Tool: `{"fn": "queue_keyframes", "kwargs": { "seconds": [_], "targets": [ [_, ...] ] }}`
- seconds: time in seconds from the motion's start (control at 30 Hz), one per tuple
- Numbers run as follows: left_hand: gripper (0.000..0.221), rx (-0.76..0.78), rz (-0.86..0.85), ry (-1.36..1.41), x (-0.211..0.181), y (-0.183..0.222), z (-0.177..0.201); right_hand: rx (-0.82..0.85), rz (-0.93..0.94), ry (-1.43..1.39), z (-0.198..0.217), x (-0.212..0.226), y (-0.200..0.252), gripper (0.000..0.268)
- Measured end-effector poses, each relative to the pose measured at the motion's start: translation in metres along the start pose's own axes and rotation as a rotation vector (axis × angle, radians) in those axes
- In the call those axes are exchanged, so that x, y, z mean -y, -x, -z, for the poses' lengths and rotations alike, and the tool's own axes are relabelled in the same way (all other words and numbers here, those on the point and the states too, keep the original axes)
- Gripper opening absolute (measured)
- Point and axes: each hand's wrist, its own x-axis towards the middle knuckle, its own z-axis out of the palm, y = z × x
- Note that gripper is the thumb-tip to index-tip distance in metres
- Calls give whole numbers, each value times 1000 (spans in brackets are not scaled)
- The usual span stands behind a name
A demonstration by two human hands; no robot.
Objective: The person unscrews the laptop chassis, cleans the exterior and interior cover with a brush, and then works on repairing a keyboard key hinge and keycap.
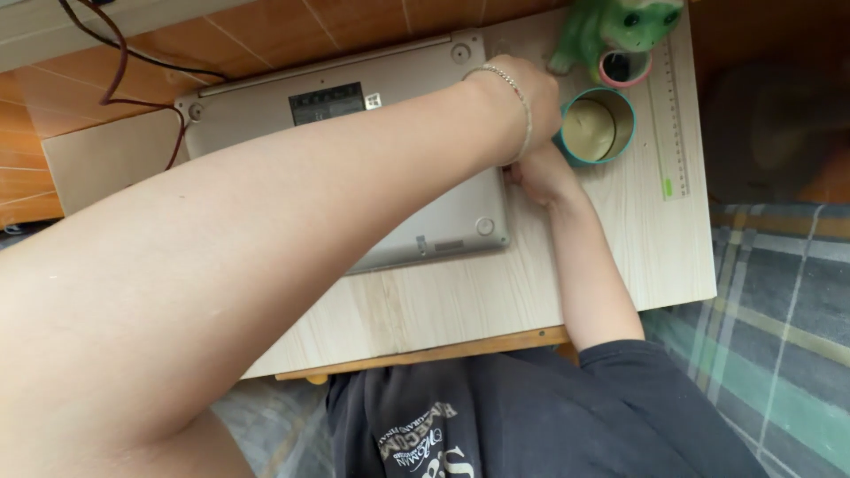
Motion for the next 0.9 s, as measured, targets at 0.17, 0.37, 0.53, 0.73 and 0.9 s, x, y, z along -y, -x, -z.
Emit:
{"fn": "queue_keyframes", "kwargs": {
  "seconds": [0.17, 0.37, 0.53, 0.73, 0.9],
  "targets": [
    [27, -38, -144, -58, -5, -5, -11, -418, -234, 204, -17, 16, -7, 21],
    [28, -67, -118, -70, -22, 2, -6, -914, -498, 471, -24, 10, -2, 39],
    [30, -81, -90, -85, -25, 1, -2, -712, -332, 394, -18, 36, -18, 40],
    [39, 240, 451, 531, -11, 22, 29, -465, -159, 299, -4, 23, -17, 43],
    [35, 85, 426, 269, -26, -39, -19, -270, -20, 209, 9, 18, -21, 45]
  ]
}}
